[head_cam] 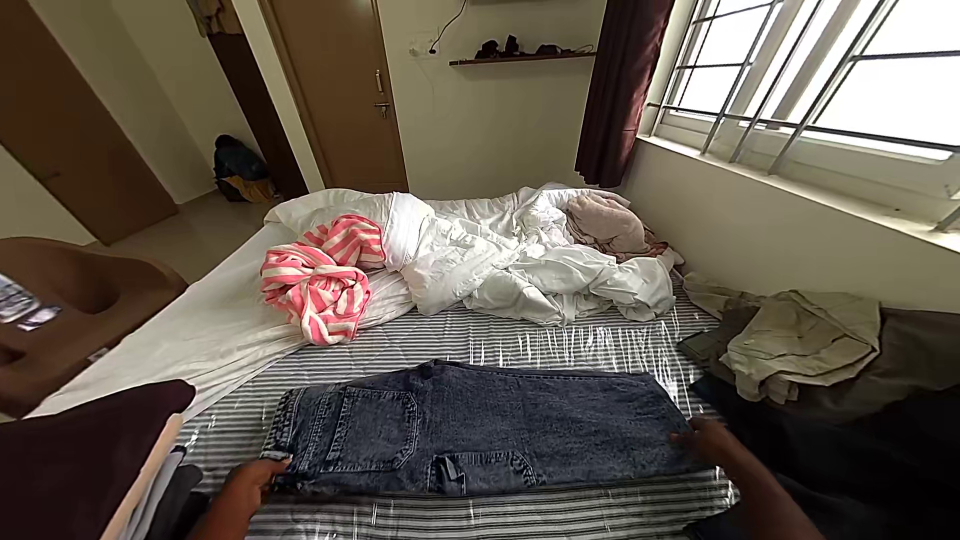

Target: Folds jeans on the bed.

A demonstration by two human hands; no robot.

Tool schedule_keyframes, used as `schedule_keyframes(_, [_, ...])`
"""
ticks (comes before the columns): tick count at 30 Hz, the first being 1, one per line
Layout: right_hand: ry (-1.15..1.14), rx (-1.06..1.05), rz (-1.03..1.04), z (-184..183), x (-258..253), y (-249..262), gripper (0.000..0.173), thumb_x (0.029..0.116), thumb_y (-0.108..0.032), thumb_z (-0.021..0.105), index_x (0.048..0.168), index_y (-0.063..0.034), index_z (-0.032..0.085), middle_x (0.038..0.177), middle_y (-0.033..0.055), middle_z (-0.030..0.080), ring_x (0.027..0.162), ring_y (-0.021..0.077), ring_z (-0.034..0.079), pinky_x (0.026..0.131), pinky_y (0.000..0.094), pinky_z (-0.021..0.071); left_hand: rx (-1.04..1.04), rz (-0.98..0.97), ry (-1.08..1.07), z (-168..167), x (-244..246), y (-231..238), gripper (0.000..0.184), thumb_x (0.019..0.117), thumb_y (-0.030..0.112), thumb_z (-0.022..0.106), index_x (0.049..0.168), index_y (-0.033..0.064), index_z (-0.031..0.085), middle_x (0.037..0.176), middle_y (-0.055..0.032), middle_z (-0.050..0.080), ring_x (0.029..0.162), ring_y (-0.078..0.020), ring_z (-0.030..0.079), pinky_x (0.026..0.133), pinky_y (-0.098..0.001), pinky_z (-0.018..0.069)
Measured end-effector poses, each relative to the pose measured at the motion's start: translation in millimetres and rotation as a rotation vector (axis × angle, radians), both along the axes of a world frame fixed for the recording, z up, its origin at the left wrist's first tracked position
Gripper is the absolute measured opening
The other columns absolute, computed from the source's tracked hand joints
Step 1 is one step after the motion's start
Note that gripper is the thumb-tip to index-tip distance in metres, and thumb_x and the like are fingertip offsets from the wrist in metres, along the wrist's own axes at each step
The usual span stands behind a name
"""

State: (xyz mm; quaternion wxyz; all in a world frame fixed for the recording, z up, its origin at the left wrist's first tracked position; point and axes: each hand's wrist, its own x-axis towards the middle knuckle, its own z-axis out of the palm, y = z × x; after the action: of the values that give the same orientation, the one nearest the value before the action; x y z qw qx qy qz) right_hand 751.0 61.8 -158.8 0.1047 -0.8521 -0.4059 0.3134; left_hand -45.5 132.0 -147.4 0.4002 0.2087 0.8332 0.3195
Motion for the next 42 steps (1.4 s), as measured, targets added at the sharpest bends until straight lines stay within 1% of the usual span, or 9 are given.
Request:
schedule_keyframes(3, [-0.099,-0.25,0.194,11.3,2.4,-12.8,0.05,0.0947,-0.028,0.075,0.126,0.0086,0.063,0.132,0.0316,0.061,0.128,0.0446,0.057,0.108,0.0625,0.0422,-0.156,-0.128,0.189,9.5,0.3,-19.5,0.059,0.0902,0.002,0.073,0.141,-0.0126,0.047,0.142,-0.0313,0.052,0.13,-0.0395,0.053,0.104,-0.0551,0.045])
schedule_keyframes(7, [-0.242,-0.284,0.2,6.1,5.2,-12.3,0.05,0.0989,-0.043,0.065,0.118,0.0029,0.07,0.13,0.0315,0.063,0.129,0.0491,0.056,0.103,0.0728,0.0403,-0.273,-0.204,0.551,25.4,9.5,-15.3,0.104,0.0795,0.016,0.085,0.158,-0.0057,0.021,0.153,-0.0356,0.038,0.14,-0.046,0.044,0.111,-0.0577,0.0425])
schedule_keyframes(10, [-0.157,-0.049,0.055,1.7,4.5,-1.2,0.048,0.1018,-0.044,0.062,0.12,-0.0002,0.071,0.125,0.028,0.067,0.123,0.0454,0.06,0.103,0.0688,0.0433,-0.099,-0.361,0.826,59.7,44.8,-8.6,0.072,0.0873,0.022,0.076,0.151,0.0051,0.046,0.156,-0.0336,0.036,0.144,-0.0535,0.035,0.108,-0.0735,0.0334])
schedule_keyframes(14, [-0.034,0.145,-0.022,-14.4,-5.1,9.2,0.052,0.0999,-0.038,0.068,0.132,0.0027,0.062,0.124,0.0278,0.067,0.119,0.0427,0.063,0.104,0.0623,0.0454,0.254,-0.766,0.789,70.8,90.8,29.6,0.036,0.0984,0.013,0.061,0.134,0.0089,0.065,0.144,-0.0203,0.057,0.135,-0.0415,0.052,0.11,-0.0624,0.0408])
schedule_keyframes(18, [-0.015,0.294,-0.122,-19.9,-11.0,13.1,0.051,0.0997,-0.036,0.069,0.134,0.0008,0.062,0.119,0.0261,0.069,0.112,0.0421,0.066,0.1,0.063,0.0483,0.381,-1.106,0.616,43.1,144.3,70.8,0.034,0.1055,0.028,0.056,0.134,0.0119,0.067,0.139,-0.0135,0.062,0.131,-0.0309,0.057,0.114,-0.0512,0.0419])
schedule_keyframes(30, [0.095,0.278,-0.292,-26.4,-5.3,23.7,0.054,0.099,-0.04,0.069,0.13,0.0031,0.062,0.124,0.0283,0.064,0.116,0.0405,0.062,0.099,0.06,0.047,0.319,-1.197,0.661,-25.9,202.0,111.9,0.042,0.1018,0.042,0.061,0.138,0.0197,0.064,0.146,-0.0026,0.059,0.138,-0.026,0.051,0.116,-0.0555,0.0345])
schedule_keyframes(35, [0.102,0.393,-0.196,-19.7,-6.6,25.2,0.034,0.102,-0.027,0.067,0.114,0.0047,0.066,0.103,0.0242,0.067,0.096,0.035,0.063,0.087,0.0572,0.0486,0.495,-1.106,0.5,-41.4,200.2,124.4,0.037,0.106,0.033,0.055,0.127,0.0067,0.07,0.131,-0.0137,0.067,0.128,-0.0301,0.059,0.115,-0.0492,0.0397])
schedule_keyframes(38, [0.142,0.548,-0.154,-20.1,-9.8,23.5,0.033,0.1064,-0.02,0.057,0.126,0.0061,0.059,0.115,0.0273,0.065,0.106,0.0362,0.065,0.096,0.0577,0.0499,0.393,-1.091,0.511,-37.0,205.6,128.4,0.043,0.1093,0.035,0.047,0.133,0.002,0.063,0.126,-0.0201,0.067,0.124,-0.0337,0.062,0.111,-0.0528,0.0432])
schedule_keyframes(42, [0.036,0.577,-0.142,-31.0,-12.2,26.4,0.032,0.1065,-0.018,0.057,0.127,0.0063,0.056,0.104,0.027,0.067,0.094,0.0381,0.067,0.088,0.0582,0.0525,0.289,-1.062,0.72,-36.5,221.2,120.9,0.049,0.1105,0.041,0.039,0.137,0.0056,0.058,0.133,-0.0176,0.063,0.13,-0.0365,0.056,0.109,-0.0584,0.0394])
